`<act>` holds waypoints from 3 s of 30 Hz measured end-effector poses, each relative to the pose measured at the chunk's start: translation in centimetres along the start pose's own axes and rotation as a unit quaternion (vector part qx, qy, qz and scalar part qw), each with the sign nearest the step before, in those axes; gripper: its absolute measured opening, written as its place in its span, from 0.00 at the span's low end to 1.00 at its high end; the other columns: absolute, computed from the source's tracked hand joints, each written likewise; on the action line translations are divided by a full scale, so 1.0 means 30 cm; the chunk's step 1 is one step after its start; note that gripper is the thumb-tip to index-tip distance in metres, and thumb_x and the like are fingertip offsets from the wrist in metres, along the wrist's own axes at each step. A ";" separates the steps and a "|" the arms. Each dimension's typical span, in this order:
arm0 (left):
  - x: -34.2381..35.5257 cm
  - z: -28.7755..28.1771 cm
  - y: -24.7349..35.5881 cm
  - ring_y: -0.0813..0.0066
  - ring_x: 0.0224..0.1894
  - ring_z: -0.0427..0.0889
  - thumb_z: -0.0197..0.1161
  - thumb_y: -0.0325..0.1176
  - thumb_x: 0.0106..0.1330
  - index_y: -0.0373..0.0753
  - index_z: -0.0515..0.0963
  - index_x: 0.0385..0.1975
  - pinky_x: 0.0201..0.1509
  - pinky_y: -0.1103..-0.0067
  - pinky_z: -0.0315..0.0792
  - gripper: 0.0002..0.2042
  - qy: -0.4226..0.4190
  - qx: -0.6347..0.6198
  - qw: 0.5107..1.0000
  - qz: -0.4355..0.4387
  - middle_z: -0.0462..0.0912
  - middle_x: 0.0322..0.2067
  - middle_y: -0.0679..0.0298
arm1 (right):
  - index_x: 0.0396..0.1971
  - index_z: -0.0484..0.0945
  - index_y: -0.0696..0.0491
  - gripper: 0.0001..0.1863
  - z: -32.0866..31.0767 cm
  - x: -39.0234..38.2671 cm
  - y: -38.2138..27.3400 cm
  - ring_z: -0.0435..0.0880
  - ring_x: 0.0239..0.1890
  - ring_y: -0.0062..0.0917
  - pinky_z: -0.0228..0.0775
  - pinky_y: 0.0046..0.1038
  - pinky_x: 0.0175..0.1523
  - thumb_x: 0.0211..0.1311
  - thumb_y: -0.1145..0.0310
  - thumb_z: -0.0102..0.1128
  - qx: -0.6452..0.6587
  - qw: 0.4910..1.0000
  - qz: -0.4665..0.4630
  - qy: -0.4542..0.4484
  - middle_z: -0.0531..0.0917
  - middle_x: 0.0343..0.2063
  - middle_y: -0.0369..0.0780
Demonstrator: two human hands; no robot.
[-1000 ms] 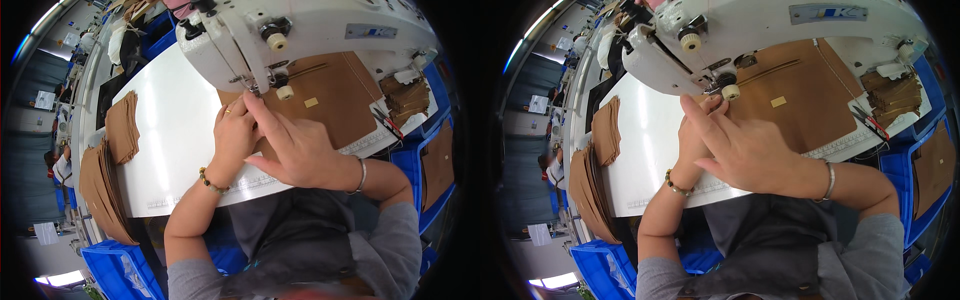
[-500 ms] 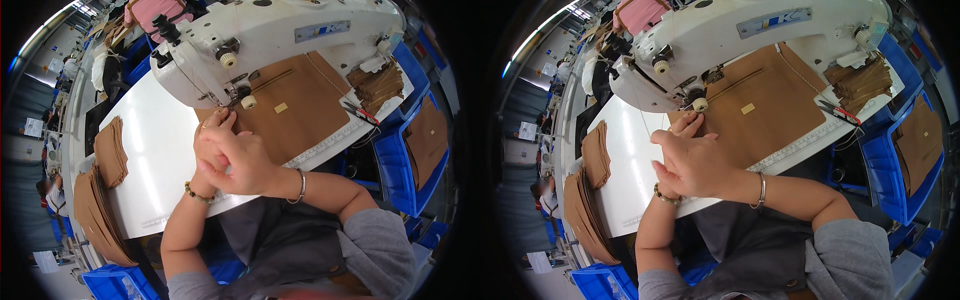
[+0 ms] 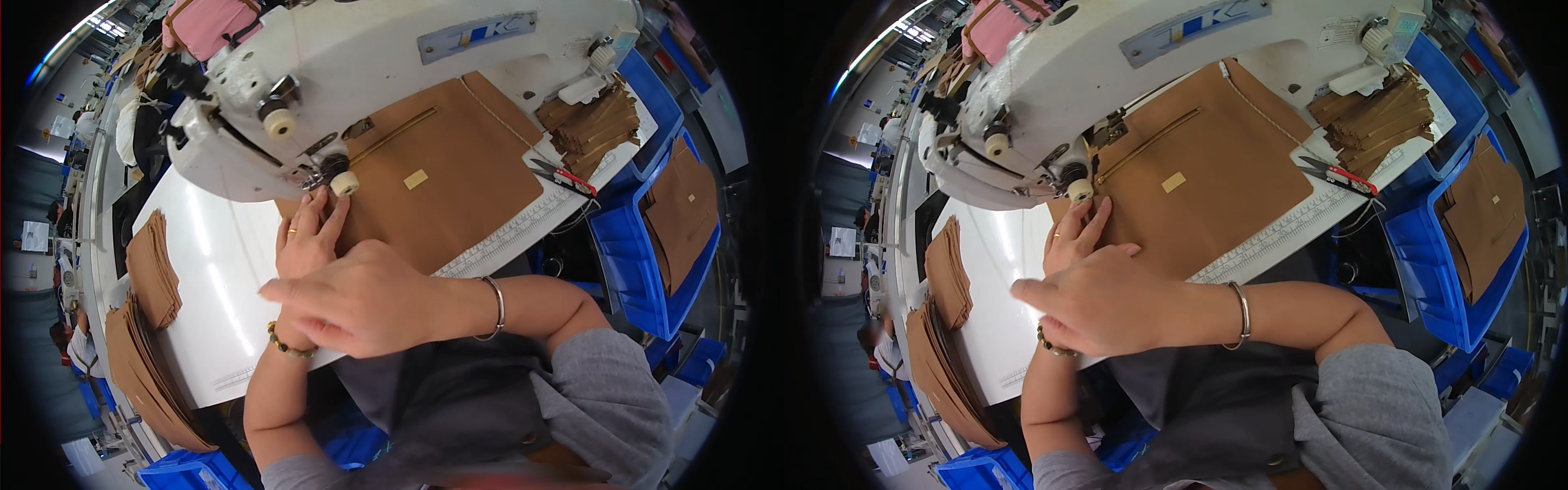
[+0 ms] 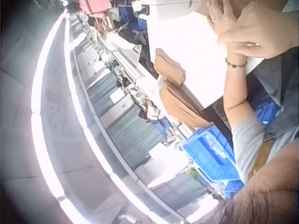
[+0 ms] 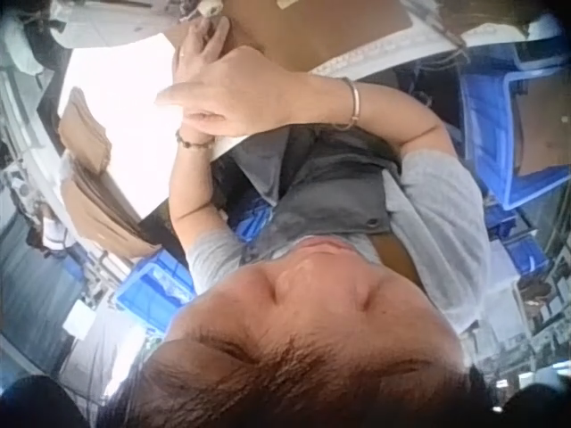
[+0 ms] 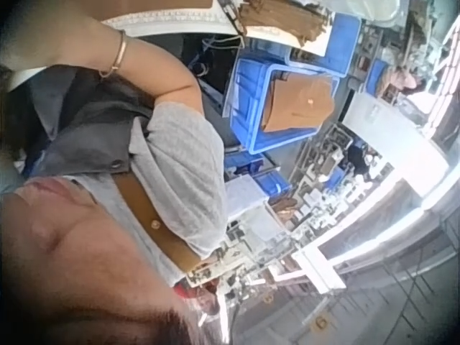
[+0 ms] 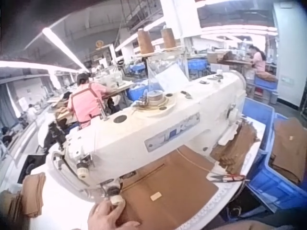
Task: Sewing a zipper onto a piece of leather using an industrial sewing machine.
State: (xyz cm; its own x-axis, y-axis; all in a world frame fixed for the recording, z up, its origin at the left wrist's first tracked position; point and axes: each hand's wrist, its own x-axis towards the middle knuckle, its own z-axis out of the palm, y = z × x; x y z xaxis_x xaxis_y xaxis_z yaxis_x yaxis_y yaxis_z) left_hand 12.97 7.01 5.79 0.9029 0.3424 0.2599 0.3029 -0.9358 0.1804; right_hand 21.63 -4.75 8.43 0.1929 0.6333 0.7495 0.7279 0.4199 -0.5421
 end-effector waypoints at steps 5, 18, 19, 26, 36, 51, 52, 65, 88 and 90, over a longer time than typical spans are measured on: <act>-0.056 -0.033 0.013 0.51 0.73 0.72 0.71 0.57 0.63 0.47 0.81 0.64 0.74 0.50 0.62 0.32 -0.043 0.050 0.998 -0.008 0.77 0.68 0.56 | 0.70 0.73 0.50 0.35 -0.106 0.002 -0.066 0.84 0.26 0.25 0.75 0.33 0.32 0.62 0.65 0.70 0.066 0.992 0.026 -0.100 0.86 0.29 0.36; -0.362 -0.128 0.069 0.50 0.69 0.76 0.77 0.60 0.50 0.46 0.85 0.59 0.69 0.53 0.70 0.37 -0.065 0.010 0.997 -0.039 0.79 0.66 0.54 | 0.48 0.85 0.57 0.15 -0.770 -0.417 0.134 0.83 0.43 0.41 0.77 0.37 0.48 0.60 0.76 0.70 -0.436 0.879 0.164 -0.106 0.83 0.42 0.44; -0.368 -0.124 0.069 0.50 0.70 0.76 0.77 0.60 0.50 0.47 0.86 0.59 0.69 0.53 0.70 0.36 -0.068 0.007 0.997 -0.036 0.79 0.66 0.54 | 0.48 0.84 0.57 0.14 -0.779 -0.433 0.151 0.83 0.43 0.41 0.77 0.37 0.48 0.62 0.77 0.69 -0.452 0.874 0.138 -0.116 0.82 0.42 0.44; -0.395 -0.078 0.080 0.51 0.72 0.74 0.76 0.61 0.49 0.50 0.85 0.61 0.72 0.51 0.67 0.37 -0.020 -0.020 0.998 -0.048 0.77 0.68 0.58 | 0.49 0.80 0.60 0.09 -0.810 -0.377 0.139 0.85 0.40 0.28 0.75 0.28 0.47 0.80 0.75 0.51 -0.391 0.901 0.186 0.016 0.84 0.38 0.43; -0.391 -0.021 0.096 0.56 0.70 0.75 0.74 0.62 0.52 0.52 0.84 0.60 0.73 0.52 0.64 0.35 0.032 -0.042 0.998 -0.022 0.79 0.66 0.61 | 0.47 0.76 0.53 0.10 -0.288 -0.060 0.174 0.86 0.37 0.35 0.79 0.36 0.40 0.69 0.69 0.62 -0.315 0.899 0.036 -0.302 0.81 0.36 0.40; -0.393 -0.012 0.093 0.57 0.70 0.76 0.73 0.64 0.50 0.55 0.85 0.59 0.73 0.53 0.64 0.35 0.042 -0.042 0.998 -0.019 0.80 0.65 0.62 | 0.39 0.73 0.51 0.08 -0.213 -0.023 0.252 0.85 0.33 0.34 0.77 0.37 0.33 0.69 0.65 0.61 -0.273 0.896 -0.045 -0.347 0.80 0.31 0.38; -0.392 -0.012 0.094 0.57 0.70 0.76 0.73 0.64 0.50 0.55 0.85 0.59 0.73 0.53 0.64 0.35 0.037 -0.040 0.998 -0.019 0.80 0.65 0.62 | 0.39 0.73 0.51 0.08 -0.198 -0.029 0.257 0.85 0.33 0.34 0.77 0.37 0.33 0.69 0.65 0.61 -0.274 0.896 -0.050 -0.346 0.80 0.31 0.38; -0.437 -0.019 0.096 0.58 0.69 0.77 0.73 0.66 0.49 0.58 0.85 0.59 0.75 0.55 0.62 0.36 0.028 -0.061 0.998 0.005 0.81 0.64 0.63 | 0.43 0.74 0.53 0.10 -0.285 0.038 0.308 0.85 0.34 0.44 0.75 0.43 0.35 0.72 0.63 0.60 -0.295 0.888 0.011 -0.352 0.84 0.32 0.43; -0.445 0.009 0.094 0.57 0.62 0.82 0.71 0.69 0.48 0.58 0.89 0.52 0.68 0.56 0.71 0.33 0.064 0.001 0.996 0.061 0.85 0.58 0.63 | 0.46 0.81 0.55 0.14 -0.666 -0.257 0.215 0.81 0.52 0.44 0.73 0.41 0.58 0.59 0.77 0.60 -0.366 0.910 0.133 -0.143 0.83 0.45 0.45; -0.446 0.014 0.093 0.55 0.61 0.82 0.70 0.69 0.49 0.56 0.90 0.51 0.66 0.55 0.72 0.33 0.072 0.009 0.996 0.044 0.85 0.58 0.62 | 0.43 0.80 0.55 0.12 -0.571 -0.218 0.227 0.81 0.50 0.44 0.73 0.41 0.57 0.60 0.77 0.56 -0.354 0.913 0.135 -0.152 0.83 0.42 0.45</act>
State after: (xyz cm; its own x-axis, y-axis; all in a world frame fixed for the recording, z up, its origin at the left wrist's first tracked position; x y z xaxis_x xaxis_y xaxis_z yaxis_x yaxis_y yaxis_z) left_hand 1.88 -0.21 2.40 0.8736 0.2668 0.4070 0.2316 -0.9635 0.1346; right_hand 36.59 -17.19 6.35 0.3149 0.8481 0.4260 0.9444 -0.2352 -0.2299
